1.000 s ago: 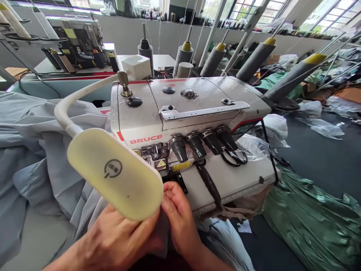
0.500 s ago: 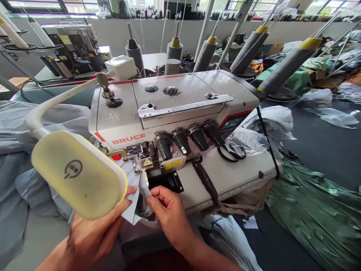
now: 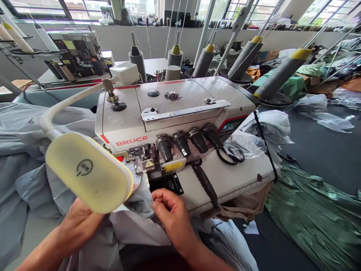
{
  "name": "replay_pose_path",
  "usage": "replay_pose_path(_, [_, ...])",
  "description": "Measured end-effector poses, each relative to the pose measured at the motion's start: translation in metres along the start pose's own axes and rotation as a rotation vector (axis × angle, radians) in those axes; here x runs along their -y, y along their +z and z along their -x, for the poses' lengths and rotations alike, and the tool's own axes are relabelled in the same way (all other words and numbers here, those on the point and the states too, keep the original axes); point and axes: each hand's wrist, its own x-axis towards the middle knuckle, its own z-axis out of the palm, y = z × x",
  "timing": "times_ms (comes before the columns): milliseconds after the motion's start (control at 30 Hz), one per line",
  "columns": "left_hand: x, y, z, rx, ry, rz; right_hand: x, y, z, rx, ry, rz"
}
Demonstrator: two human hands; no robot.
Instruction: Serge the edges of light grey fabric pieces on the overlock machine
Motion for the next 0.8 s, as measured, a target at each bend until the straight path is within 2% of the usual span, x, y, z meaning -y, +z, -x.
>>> replay_pose_path(133, [-0.026, 0.012, 0.0, 0.055, 0.201, -0.251, -0.001, 0.001, 0.0, -0.014, -0.039, 0.011])
replay_pose_path(233, [-0.033, 0.02, 0.003, 0.075, 0.283, -0.356, -0.004, 0.001, 0.001, -0.004, -0.048, -0.003])
replay_pose_path(300, [-0.03, 0.023, 0.003, 0.064, 0.289, -0.352, -0.007, 0.004, 0.001, -0.021, -0.068, -0.006])
replay_pose_path(367, [-0.024, 0.024, -0.003, 0.01, 0.284, -0.339, -0.01, 0.009, -0.001, -0.093, -0.13, 0.019])
replay_pose_path(467, [-0.013, 0.021, -0.015, -0.069, 0.302, -0.336, -0.011, 0.016, -0.006, -0.172, -0.3, 0.131])
replay_pose_path(533, [-0.009, 0.018, -0.017, -0.074, 0.315, -0.337, -0.008, 0.016, -0.009, -0.145, -0.424, 0.26])
replay_pose_path(567, [-0.008, 0.018, -0.012, -0.088, 0.296, -0.342, -0.005, 0.015, -0.009, -0.116, -0.471, 0.333])
replay_pose_path(633, [-0.007, 0.022, 0.009, -0.194, 0.184, -0.371, 0.006, 0.01, -0.01, -0.026, -0.508, 0.492])
replay_pose_path(700, [-0.005, 0.029, 0.044, -0.357, -0.055, -0.444, 0.019, 0.003, -0.011, 0.126, -0.484, 0.654])
replay_pose_path(733, [-0.004, 0.031, 0.063, -0.403, -0.172, -0.478, 0.025, 0.0, -0.012, 0.212, -0.464, 0.738])
replay_pose_path(800, [0.0, 0.024, 0.094, -0.367, -0.338, -0.461, 0.034, -0.003, -0.015, 0.357, -0.449, 0.909])
